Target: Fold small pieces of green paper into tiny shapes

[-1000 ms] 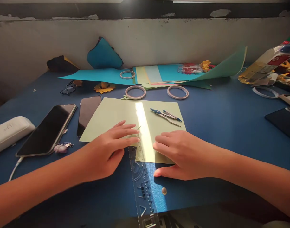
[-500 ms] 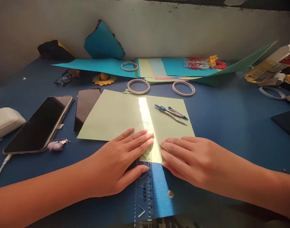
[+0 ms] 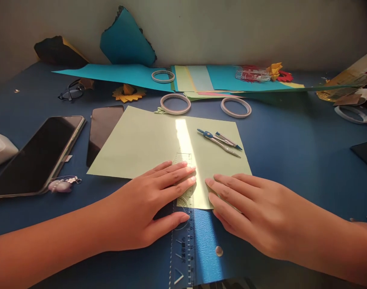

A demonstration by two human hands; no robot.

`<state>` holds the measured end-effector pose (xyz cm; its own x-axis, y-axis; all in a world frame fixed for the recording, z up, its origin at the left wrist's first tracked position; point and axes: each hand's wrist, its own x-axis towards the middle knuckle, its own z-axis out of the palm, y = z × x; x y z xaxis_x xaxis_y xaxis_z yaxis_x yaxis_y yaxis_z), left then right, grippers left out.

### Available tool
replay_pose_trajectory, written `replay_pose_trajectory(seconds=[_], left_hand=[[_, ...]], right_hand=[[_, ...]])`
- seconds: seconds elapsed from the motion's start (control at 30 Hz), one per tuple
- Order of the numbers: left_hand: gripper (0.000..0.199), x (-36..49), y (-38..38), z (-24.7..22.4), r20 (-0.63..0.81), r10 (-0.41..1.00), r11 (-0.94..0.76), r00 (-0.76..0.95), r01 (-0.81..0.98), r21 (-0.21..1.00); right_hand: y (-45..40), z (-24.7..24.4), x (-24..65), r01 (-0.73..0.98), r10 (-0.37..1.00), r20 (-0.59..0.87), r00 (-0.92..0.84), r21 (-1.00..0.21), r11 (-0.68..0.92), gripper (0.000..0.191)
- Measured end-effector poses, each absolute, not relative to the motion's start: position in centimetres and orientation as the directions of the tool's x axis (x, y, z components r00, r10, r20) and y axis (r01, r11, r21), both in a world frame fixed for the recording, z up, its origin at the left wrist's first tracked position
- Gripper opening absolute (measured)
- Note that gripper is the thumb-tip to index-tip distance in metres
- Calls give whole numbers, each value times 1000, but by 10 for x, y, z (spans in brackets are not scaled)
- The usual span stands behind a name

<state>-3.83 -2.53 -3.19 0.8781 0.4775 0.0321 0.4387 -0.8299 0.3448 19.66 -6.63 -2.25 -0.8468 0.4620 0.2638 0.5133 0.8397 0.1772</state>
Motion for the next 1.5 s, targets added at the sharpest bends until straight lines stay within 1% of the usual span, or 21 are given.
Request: replay_pose_trajectory(seconds=[0.1, 0.23, 0.73, 1.37, 1.5], left_hand=[[48, -38, -25, -32, 43, 474, -831, 880, 430, 351], [48, -37, -25, -31, 35, 465, -839, 885, 428, 338], [49, -37, -23, -31, 34, 460, -834, 887, 419, 358], [49, -36, -23, -29, -2, 453, -845, 891, 430, 317], [49, -37, -22, -30, 29, 453, -841, 891, 416, 346]], right_hand=[[-72, -24, 196, 447, 391, 262, -882, 208, 870, 29], [-75, -24, 196, 440, 380, 263, -887, 225, 869, 31], [-76, -22, 196, 433, 377, 244, -893, 245, 867, 32], [-73, -22, 195, 426, 366, 248, -897, 260, 867, 31], [-73, -22, 195, 426, 364, 252, -897, 264, 866, 33]])
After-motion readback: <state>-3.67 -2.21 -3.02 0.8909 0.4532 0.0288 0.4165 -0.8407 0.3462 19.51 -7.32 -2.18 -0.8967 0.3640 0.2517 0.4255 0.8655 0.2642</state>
